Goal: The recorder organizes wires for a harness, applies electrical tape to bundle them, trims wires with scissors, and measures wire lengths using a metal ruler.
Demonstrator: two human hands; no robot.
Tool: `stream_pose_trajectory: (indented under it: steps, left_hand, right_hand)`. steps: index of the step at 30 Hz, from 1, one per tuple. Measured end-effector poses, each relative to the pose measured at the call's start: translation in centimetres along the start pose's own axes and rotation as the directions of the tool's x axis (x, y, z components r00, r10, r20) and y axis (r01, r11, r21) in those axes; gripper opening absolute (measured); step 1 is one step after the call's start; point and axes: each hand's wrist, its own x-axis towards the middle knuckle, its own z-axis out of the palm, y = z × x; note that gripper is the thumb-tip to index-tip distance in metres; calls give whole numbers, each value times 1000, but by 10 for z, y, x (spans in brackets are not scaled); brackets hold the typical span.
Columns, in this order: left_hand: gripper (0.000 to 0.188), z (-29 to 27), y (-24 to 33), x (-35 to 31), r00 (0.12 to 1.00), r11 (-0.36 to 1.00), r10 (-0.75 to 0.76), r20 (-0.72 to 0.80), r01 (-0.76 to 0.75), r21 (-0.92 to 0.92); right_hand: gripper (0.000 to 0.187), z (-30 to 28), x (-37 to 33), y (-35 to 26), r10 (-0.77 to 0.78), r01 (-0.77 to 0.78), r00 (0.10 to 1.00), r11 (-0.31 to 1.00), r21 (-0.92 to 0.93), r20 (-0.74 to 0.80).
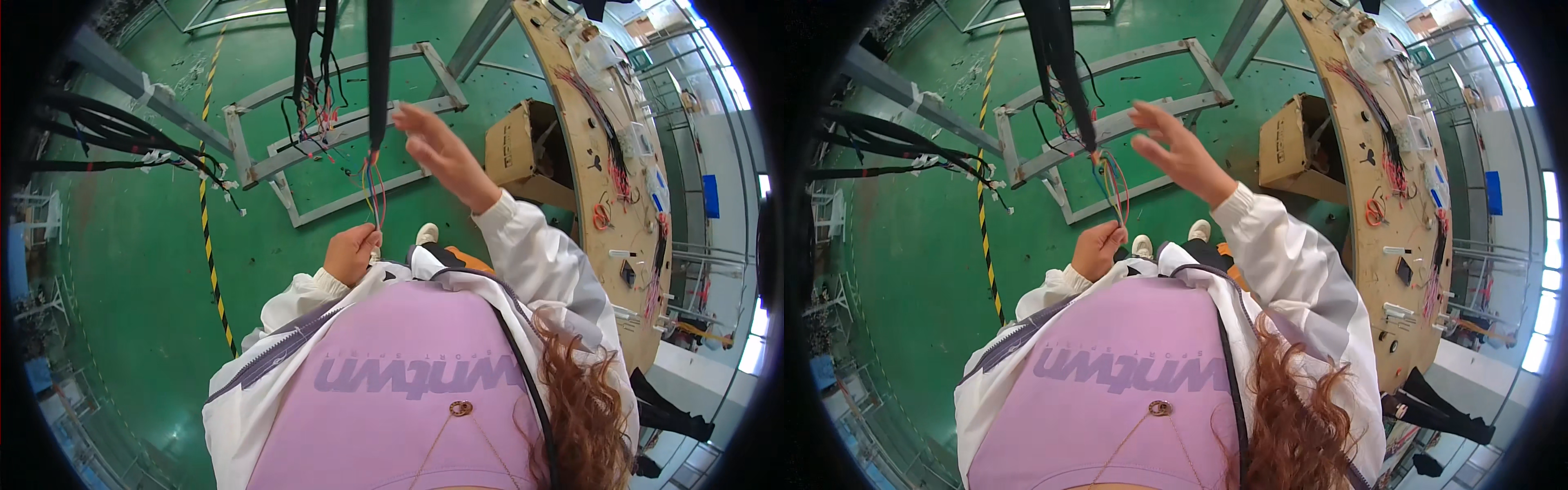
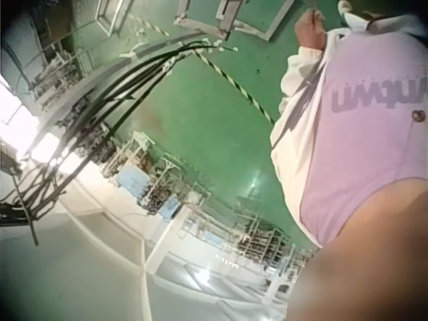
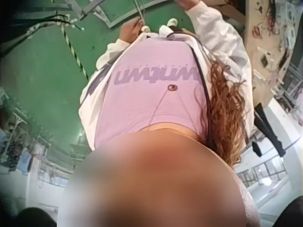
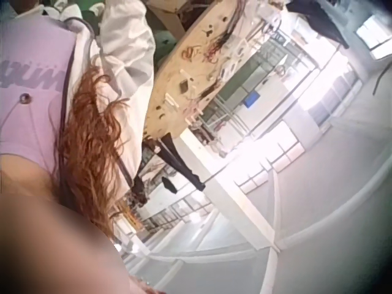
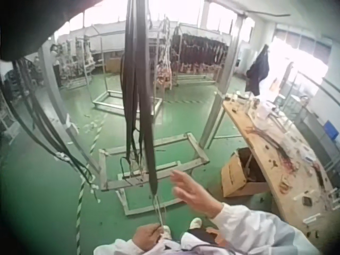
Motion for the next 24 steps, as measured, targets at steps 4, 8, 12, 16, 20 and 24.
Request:
stream_pose_trajectory:
  steps: [4,8,12,16,20,24]
  left_hand:
    - [17,2,-14,-10,963,982,-68,-259,110,151]
    - [10,16,-30,-9,889,944,98,-447,58,323]
    - [8,30,-24,-13,827,938,152,-541,51,342]
    - [12,27,-14,-24,817,940,15,-576,184,286]
    - [22,13,-12,-26,803,979,-183,-567,203,-29]
    - [24,4,-20,-30,846,930,-365,-388,309,-199]
  right_hand:
    - [39,32,32,-59,-205,93,921,942,324,332]
    - [30,63,37,-62,-81,-34,937,947,318,340]
    - [23,69,61,-40,12,-93,989,828,553,148]
    - [26,90,78,-41,-114,-43,958,850,525,263]
    - [23,79,79,-39,-274,166,943,880,445,191]
    - [20,45,32,13,108,-107,994,967,232,11]
